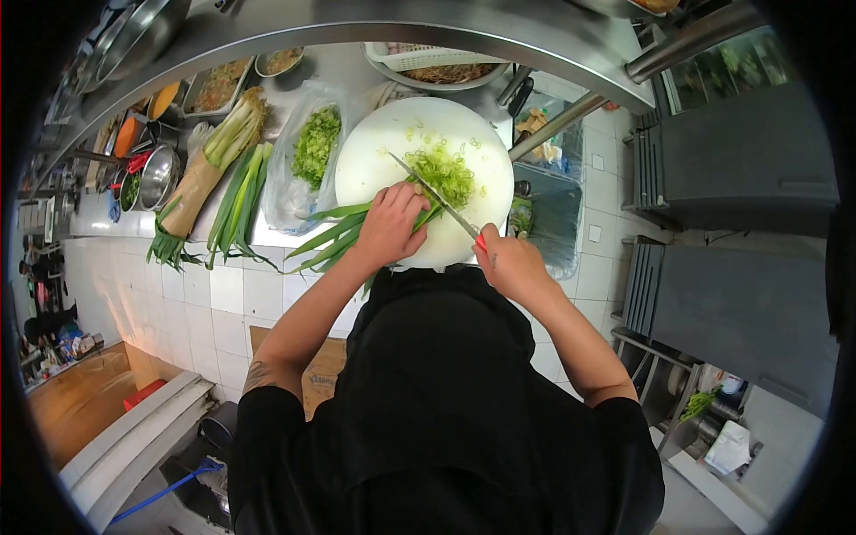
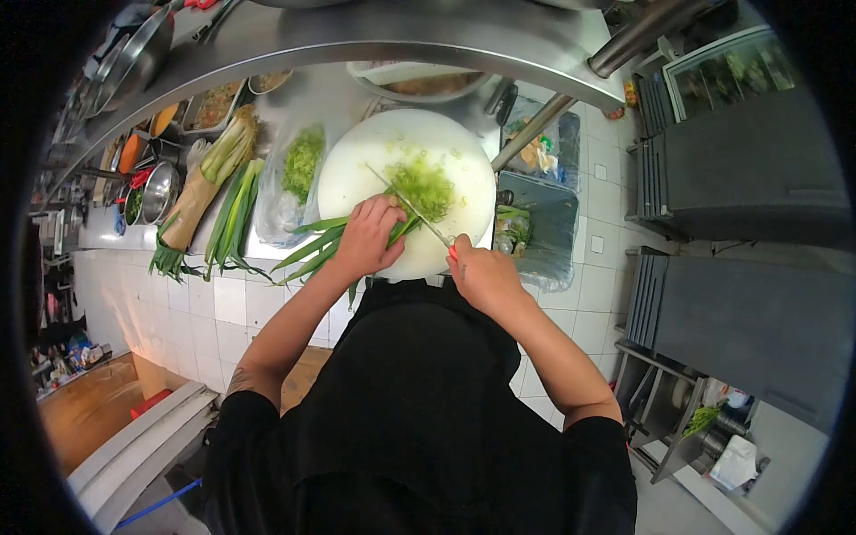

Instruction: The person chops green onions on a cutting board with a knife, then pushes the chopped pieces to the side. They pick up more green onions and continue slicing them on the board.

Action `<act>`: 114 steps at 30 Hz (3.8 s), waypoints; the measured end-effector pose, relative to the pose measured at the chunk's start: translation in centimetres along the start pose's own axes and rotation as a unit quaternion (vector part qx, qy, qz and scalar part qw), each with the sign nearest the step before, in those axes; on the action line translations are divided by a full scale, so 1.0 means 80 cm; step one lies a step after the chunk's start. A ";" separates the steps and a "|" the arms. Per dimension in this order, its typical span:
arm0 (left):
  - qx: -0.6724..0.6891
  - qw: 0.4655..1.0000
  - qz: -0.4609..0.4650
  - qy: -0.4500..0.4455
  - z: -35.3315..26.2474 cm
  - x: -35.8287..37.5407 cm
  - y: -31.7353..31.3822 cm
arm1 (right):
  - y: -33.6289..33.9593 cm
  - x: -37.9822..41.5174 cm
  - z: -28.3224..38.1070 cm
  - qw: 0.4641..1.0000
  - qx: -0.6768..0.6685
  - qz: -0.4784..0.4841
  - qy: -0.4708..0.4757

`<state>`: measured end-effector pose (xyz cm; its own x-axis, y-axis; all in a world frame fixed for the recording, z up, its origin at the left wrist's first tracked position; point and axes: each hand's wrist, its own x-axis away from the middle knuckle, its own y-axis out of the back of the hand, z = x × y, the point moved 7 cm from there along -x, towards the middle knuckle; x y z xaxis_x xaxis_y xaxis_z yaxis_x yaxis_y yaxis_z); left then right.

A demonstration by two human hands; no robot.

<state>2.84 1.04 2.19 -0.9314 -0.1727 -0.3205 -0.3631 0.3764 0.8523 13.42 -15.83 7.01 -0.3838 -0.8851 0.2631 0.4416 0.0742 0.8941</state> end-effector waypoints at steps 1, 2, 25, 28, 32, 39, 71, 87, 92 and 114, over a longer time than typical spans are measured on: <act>0.008 1.000 -0.004 0.000 0.001 0.001 -0.001 | 0.003 0.005 0.002 1.000 0.001 0.000 -0.001; 0.016 1.000 -0.008 0.001 0.002 0.001 -0.001 | 0.006 0.010 0.004 1.000 0.005 -0.002 0.002; 0.036 0.999 -0.025 0.009 0.008 0.002 -0.004 | -0.044 -0.034 -0.005 0.997 -0.040 0.029 -0.051; 0.033 0.999 -0.026 0.006 0.008 0.001 -0.006 | -0.057 -0.074 -0.005 0.999 -0.044 0.002 -0.012; 0.040 0.999 -0.015 0.017 0.010 0.003 -0.008 | -0.007 -0.046 0.007 0.999 -0.034 0.031 -0.020; 0.036 0.999 -0.036 0.004 0.008 0.004 -0.003 | -0.044 -0.039 -0.005 0.996 -0.044 0.060 -0.053; 0.063 0.997 -0.051 0.010 0.009 0.004 0.005 | -0.001 -0.027 0.010 0.999 -0.025 0.040 -0.019; 0.059 0.997 -0.041 0.030 0.010 0.007 0.003 | -0.005 -0.014 0.014 0.999 -0.032 0.041 -0.016; 0.055 0.997 -0.052 0.020 0.010 0.007 0.003 | -0.063 -0.049 -0.002 0.997 -0.066 0.028 -0.028; 0.047 0.998 -0.027 0.024 0.007 0.009 0.005 | -0.069 -0.051 -0.002 0.999 -0.049 -0.014 -0.013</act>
<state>1.99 1.52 2.05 -0.9084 -0.2386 -0.3432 -0.4166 0.4493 0.7903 12.68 -12.66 0.97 -0.4168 -0.8742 0.2491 0.5080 0.0033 0.8614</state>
